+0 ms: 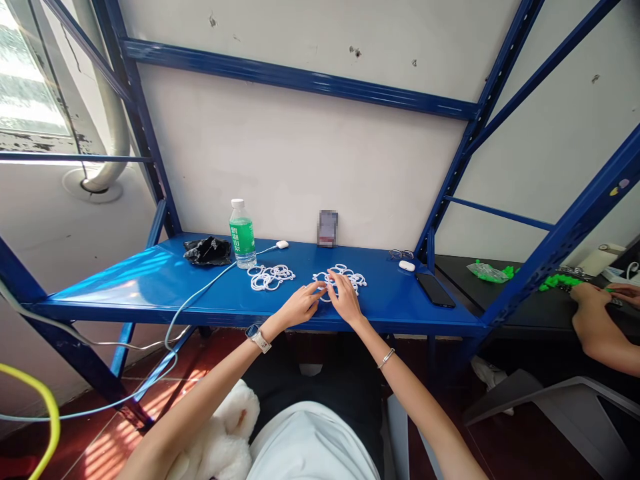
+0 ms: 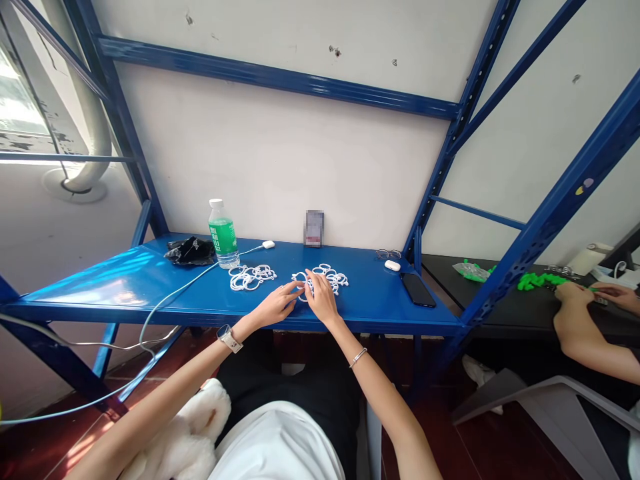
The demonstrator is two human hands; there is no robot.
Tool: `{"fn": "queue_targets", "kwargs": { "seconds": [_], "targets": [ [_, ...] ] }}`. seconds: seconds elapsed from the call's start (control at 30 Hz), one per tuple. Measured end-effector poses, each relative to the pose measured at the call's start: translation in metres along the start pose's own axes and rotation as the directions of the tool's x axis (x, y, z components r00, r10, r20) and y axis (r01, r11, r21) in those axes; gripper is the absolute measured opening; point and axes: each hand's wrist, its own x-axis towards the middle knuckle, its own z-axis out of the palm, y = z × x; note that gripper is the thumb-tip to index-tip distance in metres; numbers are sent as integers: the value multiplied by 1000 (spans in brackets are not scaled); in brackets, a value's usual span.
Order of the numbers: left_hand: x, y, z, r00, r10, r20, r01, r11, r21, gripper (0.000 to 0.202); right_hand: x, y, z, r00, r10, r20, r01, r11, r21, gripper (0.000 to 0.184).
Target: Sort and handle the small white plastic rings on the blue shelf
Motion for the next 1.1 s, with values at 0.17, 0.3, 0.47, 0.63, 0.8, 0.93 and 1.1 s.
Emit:
{"fn": "queue_targets", "kwargs": {
  "seconds": [0.17, 0.3, 0.47, 0.63, 0.8, 0.93, 1.1],
  "targets": [
    [0, 2, -1, 998, 31, 55, -32, 999, 14, 46, 0, 2, 1, 999, -50, -9, 50, 998, 30, 37],
    [0, 2, -1, 999, 41, 32, -40, 999, -19, 46, -1, 6, 3, 998, -50, -44, 53, 997, 61, 34],
    [1, 2, -4, 995, 8, -103, -21, 991, -131, 40, 0, 10, 4, 993, -17, -116, 31, 992, 124, 26],
    [2, -6, -2, 942, -236, -237, 166, 945, -281, 20, 0, 6, 1, 983, 6, -181, 22, 989, 149, 19],
    [5, -14, 1, 884, -415, -214, 292, 850, -439, 24, -3, 4, 0, 990, -57, -132, 74, 989, 127, 20],
    [8, -9, -6, 911, -393, -124, 279, 809, -517, 36, -5, 5, 1, 995, 3, -102, 5, 996, 85, 22],
    [6, 0, -12, 956, -279, -85, 201, 840, -504, 37, -6, 7, 3, 993, 66, -95, -59, 995, 76, 25]
  ]
}}
